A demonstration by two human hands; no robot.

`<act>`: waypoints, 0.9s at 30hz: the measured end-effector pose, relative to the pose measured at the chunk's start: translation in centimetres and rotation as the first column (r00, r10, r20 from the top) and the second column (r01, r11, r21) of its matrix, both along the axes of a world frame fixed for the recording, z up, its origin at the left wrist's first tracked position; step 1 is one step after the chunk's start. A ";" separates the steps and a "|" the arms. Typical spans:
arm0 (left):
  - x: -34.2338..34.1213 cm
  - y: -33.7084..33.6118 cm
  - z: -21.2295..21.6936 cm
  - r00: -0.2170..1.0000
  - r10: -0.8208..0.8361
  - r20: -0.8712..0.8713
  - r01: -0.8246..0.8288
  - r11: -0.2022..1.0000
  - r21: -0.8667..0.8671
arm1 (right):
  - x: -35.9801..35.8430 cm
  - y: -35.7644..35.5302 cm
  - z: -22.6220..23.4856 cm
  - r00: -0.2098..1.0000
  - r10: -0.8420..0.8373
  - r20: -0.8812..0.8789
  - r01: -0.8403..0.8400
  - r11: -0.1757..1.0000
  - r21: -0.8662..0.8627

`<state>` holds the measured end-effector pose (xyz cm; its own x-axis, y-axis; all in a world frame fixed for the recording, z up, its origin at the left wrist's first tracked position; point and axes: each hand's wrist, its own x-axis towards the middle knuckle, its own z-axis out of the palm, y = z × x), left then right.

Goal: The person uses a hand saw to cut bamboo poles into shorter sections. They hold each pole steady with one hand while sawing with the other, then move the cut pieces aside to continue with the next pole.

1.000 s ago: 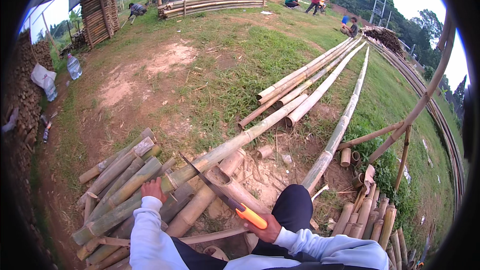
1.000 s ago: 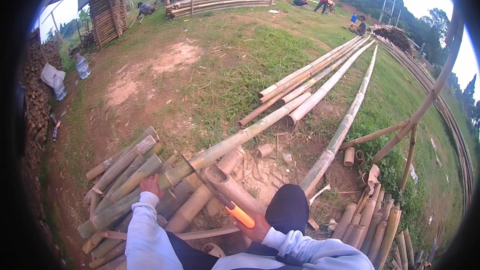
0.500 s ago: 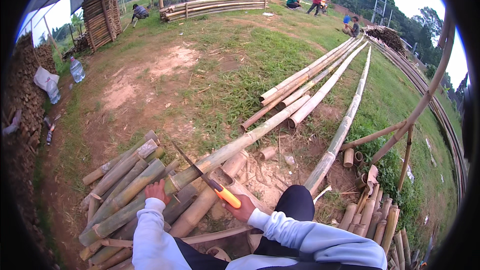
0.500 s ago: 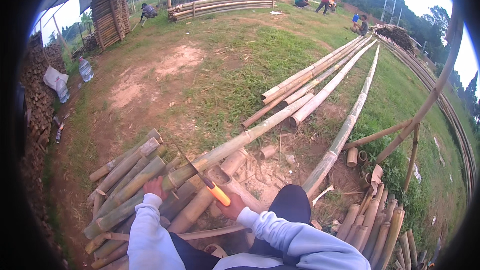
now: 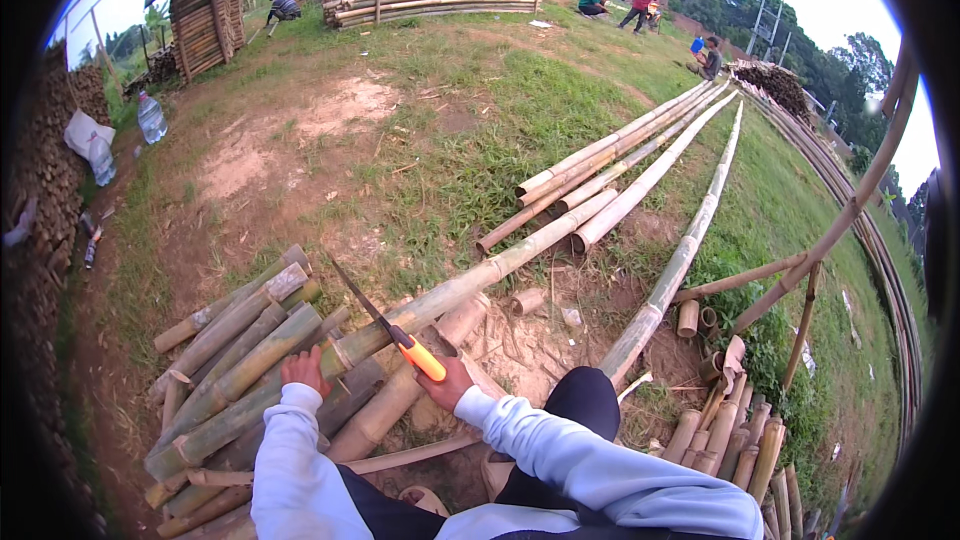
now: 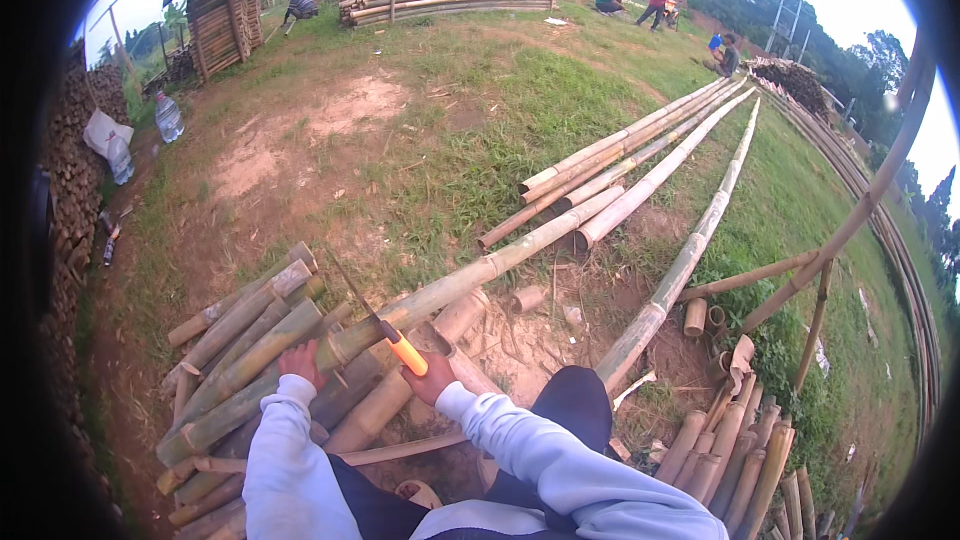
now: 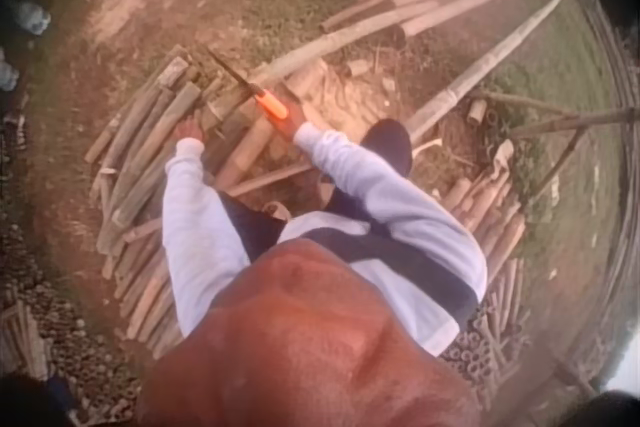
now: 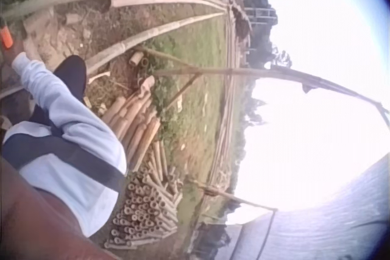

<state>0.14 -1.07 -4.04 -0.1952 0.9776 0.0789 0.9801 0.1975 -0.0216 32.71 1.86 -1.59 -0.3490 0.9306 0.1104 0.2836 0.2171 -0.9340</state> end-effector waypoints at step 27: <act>0.0 -2.2 -0.9 0.993 0.054 0.105 -0.041 0.992 -0.123 | 10.1 -14.1 2.1 1.000 -0.010 0.005 0.011 0.976 -0.217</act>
<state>0.18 -3.26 -4.95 -0.2427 0.9681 -0.0625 0.9675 0.2463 0.0576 42.81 -12.25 0.48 -0.3388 0.9359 -0.0964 0.2888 0.0059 -0.9574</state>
